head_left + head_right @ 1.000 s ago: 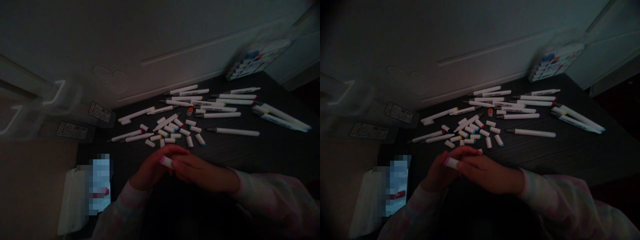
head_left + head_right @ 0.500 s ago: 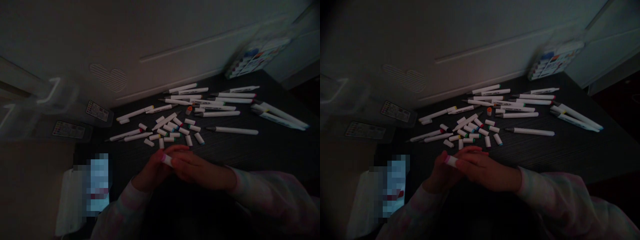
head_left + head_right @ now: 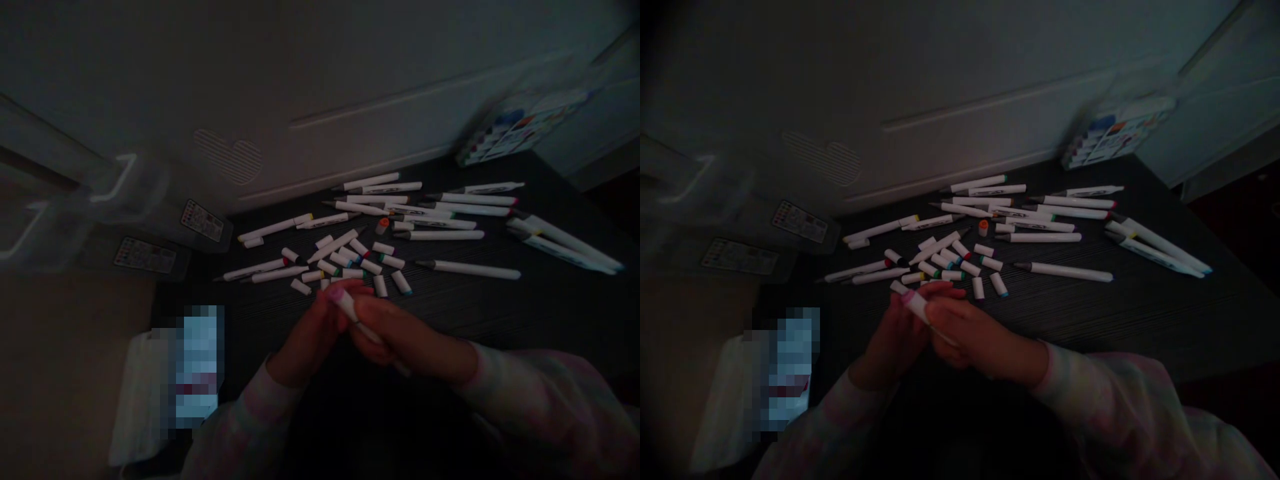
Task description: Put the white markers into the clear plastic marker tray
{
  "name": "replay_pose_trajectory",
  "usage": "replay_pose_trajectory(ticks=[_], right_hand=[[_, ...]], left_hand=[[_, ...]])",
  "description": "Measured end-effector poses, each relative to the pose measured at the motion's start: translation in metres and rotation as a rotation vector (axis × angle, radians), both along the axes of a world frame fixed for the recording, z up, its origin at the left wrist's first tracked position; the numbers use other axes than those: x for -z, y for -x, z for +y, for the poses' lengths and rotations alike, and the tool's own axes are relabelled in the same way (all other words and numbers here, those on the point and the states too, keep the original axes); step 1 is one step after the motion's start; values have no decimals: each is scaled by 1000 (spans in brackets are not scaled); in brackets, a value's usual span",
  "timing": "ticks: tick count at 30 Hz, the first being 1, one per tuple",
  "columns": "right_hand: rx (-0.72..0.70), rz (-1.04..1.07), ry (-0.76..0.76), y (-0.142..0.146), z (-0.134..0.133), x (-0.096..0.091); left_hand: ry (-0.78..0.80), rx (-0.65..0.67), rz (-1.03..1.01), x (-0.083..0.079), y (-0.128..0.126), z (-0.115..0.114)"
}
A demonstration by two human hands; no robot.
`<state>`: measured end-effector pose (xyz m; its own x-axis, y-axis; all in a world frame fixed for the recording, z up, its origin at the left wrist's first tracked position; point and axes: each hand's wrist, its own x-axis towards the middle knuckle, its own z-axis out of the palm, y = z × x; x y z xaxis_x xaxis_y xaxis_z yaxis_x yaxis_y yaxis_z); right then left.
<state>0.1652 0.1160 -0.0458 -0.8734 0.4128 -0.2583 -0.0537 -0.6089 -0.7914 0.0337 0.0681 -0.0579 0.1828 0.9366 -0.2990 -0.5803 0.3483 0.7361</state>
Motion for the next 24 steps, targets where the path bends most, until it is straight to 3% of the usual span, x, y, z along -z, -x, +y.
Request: replay_pose_trajectory(ticks=[2,5,7,12,18,21,24], right_hand=[[146,49,2,-2,4,-1],[415,74,-17,-4,9,-5],[508,83,-12,-4,10,-8],[452,79,-25,-5,8,-6],[446,138,-217,-14,18,-11],[417,108,-177,-13,24,-12],[435,38,-112,-9,25,-8]], left_hand=[[-69,10,16,5,-2,-1],[-144,140,74,8,-8,-3],[-130,218,144,6,-11,-5],[-64,285,466,-2,-7,-5],[-400,158,1156,-3,19,-1],[-519,131,1434,2,21,-1],[-558,122,1526,6,20,-3]])
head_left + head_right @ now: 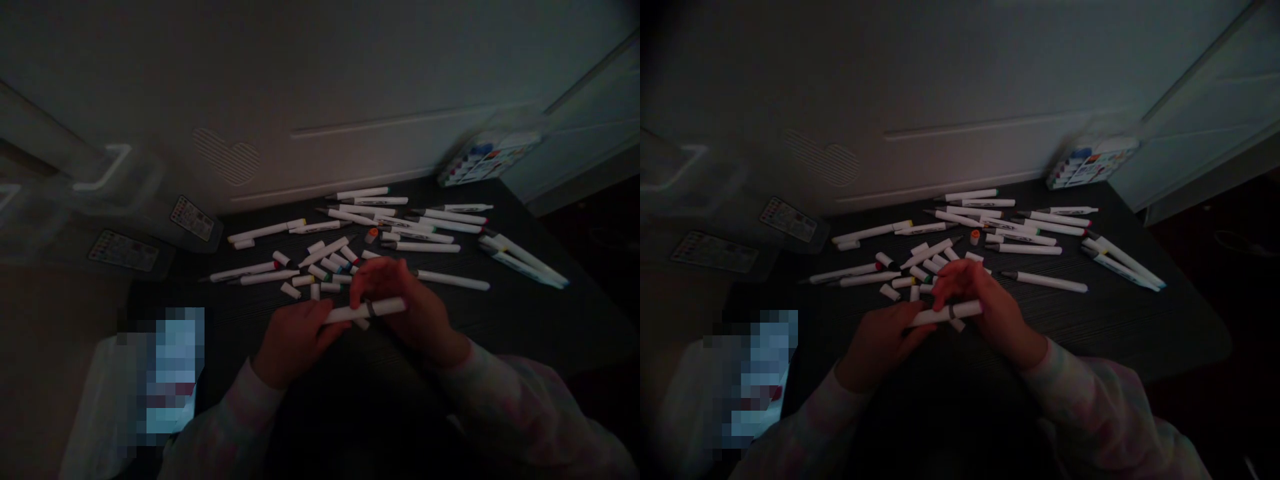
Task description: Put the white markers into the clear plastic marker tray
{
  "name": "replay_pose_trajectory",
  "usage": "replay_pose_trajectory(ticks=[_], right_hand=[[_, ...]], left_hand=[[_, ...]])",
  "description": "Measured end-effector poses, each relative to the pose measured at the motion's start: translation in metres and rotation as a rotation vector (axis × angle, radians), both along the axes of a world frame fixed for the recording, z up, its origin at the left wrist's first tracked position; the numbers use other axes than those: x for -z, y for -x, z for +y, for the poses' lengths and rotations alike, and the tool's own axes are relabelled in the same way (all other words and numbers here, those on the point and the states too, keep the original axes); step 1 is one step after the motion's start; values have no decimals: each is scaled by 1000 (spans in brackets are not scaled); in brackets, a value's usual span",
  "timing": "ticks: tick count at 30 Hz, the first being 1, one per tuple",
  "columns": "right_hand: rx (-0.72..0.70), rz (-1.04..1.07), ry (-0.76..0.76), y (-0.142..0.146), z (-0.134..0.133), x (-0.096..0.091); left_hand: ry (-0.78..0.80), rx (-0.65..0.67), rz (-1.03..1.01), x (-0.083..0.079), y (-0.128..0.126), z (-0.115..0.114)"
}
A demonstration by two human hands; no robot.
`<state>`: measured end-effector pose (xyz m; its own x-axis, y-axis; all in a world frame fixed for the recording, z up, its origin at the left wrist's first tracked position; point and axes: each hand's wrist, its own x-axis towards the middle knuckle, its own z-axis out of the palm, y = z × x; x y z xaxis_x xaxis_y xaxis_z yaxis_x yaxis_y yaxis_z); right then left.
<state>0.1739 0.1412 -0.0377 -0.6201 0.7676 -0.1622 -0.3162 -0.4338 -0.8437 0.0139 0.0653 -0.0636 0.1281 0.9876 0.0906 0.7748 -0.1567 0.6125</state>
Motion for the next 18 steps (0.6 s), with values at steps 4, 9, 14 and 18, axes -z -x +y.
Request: replay_pose_trajectory(ticks=[4,9,14,18], right_hand=[[40,-36,32,3,-1,6],[76,-101,37,3,-1,8],[37,-78,76,0,2,5],[-16,-59,143,-3,6,2]], left_hand=[[-191,-54,159,3,0,-3],[-438,-87,380,0,1,-3],[-466,-91,389,-6,-1,0],[-456,-29,406,-4,-2,1]])
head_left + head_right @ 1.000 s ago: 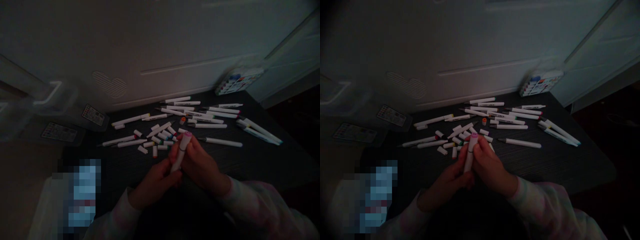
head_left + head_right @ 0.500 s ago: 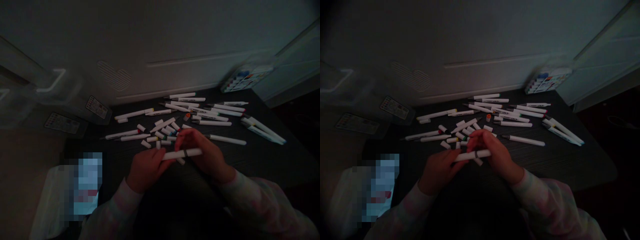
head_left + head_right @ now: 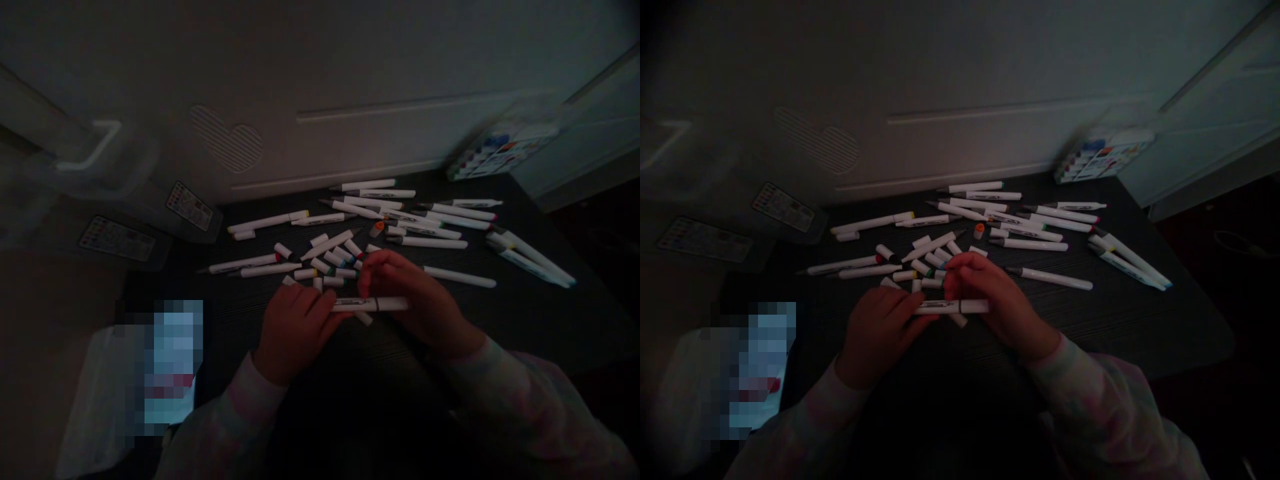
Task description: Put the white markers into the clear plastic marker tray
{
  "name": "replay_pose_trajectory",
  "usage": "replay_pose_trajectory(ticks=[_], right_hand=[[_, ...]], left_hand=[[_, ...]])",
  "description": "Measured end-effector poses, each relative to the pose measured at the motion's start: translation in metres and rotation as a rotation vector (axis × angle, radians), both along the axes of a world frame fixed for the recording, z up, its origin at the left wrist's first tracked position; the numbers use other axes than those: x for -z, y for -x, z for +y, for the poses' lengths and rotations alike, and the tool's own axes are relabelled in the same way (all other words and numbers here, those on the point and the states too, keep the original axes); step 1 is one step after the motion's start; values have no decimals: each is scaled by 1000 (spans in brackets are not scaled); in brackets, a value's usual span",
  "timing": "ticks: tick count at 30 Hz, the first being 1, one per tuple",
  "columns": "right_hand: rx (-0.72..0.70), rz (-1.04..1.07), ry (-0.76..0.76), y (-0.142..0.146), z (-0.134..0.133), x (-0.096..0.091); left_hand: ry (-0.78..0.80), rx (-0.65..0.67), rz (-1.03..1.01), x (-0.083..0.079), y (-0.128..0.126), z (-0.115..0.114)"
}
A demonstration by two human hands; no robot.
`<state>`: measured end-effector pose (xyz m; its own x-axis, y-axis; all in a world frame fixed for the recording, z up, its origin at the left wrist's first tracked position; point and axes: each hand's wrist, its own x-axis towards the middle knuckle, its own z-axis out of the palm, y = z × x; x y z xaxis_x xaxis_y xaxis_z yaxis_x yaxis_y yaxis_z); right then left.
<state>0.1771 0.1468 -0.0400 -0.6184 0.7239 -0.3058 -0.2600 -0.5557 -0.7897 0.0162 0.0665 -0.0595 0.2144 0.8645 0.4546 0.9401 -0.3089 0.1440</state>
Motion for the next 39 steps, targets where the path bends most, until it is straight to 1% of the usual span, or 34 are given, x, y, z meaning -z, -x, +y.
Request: replay_pose_trajectory(ticks=[3,5,8,12,17,28,35,39], right_hand=[[22,-15,-1,0,1,0],[31,-32,-25,1,-1,1],[-2,-58,-84,1,-5,3],[-51,-61,-121,1,-9,9],[-70,-92,-126,2,-9,13],[-79,-64,-113,1,-8,10],[-43,-42,-74,2,-8,9],[-48,-46,-92,1,-8,7]], left_hand=[[-8,62,-5,2,0,-1],[-44,90,-13,2,0,-2],[-114,113,-12,1,2,-3],[-150,139,-3,-2,4,-5],[-133,127,15,-4,3,-8],[-88,104,-9,-6,-3,-10],[-78,100,-13,-9,-5,-10],[-76,91,-11,-10,-7,-10]])
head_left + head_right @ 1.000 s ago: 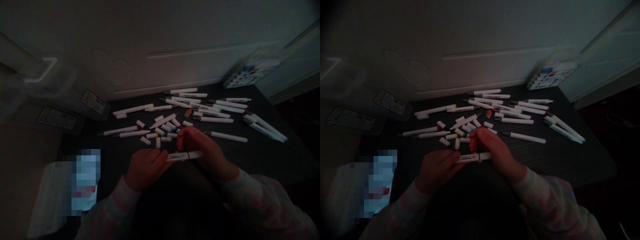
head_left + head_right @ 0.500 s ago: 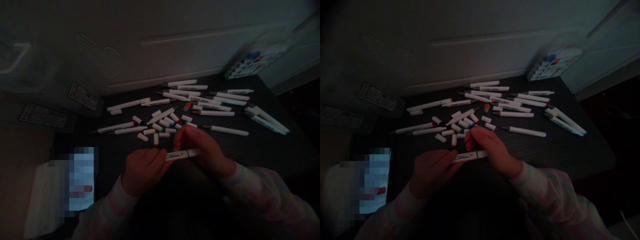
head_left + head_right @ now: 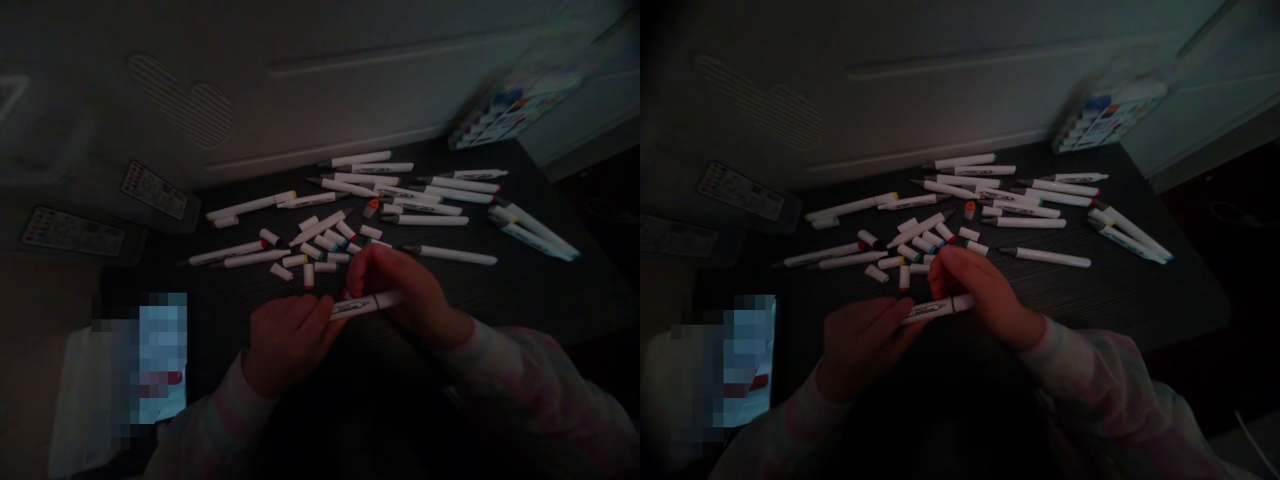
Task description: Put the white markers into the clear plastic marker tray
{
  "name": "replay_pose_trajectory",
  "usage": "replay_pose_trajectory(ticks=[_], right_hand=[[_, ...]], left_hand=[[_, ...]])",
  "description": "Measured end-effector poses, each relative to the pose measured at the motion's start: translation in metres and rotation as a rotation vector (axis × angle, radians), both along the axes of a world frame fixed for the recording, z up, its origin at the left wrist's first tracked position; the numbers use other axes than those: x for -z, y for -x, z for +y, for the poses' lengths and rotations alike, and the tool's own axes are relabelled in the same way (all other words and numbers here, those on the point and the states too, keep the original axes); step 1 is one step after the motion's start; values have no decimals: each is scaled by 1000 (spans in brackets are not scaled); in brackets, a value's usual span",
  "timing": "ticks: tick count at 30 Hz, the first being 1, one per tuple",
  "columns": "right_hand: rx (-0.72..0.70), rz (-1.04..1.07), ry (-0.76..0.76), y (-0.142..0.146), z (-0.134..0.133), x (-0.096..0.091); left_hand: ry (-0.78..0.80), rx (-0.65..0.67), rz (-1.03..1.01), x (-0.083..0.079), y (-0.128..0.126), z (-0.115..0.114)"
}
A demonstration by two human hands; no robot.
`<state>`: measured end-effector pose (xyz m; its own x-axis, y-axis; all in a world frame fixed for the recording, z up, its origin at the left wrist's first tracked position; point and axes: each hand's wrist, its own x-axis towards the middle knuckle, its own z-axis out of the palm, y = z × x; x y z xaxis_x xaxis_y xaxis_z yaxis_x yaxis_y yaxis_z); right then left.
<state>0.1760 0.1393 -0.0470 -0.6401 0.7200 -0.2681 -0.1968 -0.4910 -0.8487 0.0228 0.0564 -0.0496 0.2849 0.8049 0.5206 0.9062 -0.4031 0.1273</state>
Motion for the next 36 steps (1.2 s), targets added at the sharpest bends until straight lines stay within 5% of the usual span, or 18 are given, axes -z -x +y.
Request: replay_pose_trajectory(ticks=[13,21,29,36], right_hand=[[-17,-30,-8,2,-1,0],[26,-204,-273,0,-2,-1],[171,-51,-247,-3,-1,-4],[189,-66,-231,-3,-4,-6]], left_hand=[[-64,26,50,0,11,2],[-33,-93,44,-1,12,1],[219,-107,-535,-15,14,-2],[319,-107,-682,-17,15,-5]])
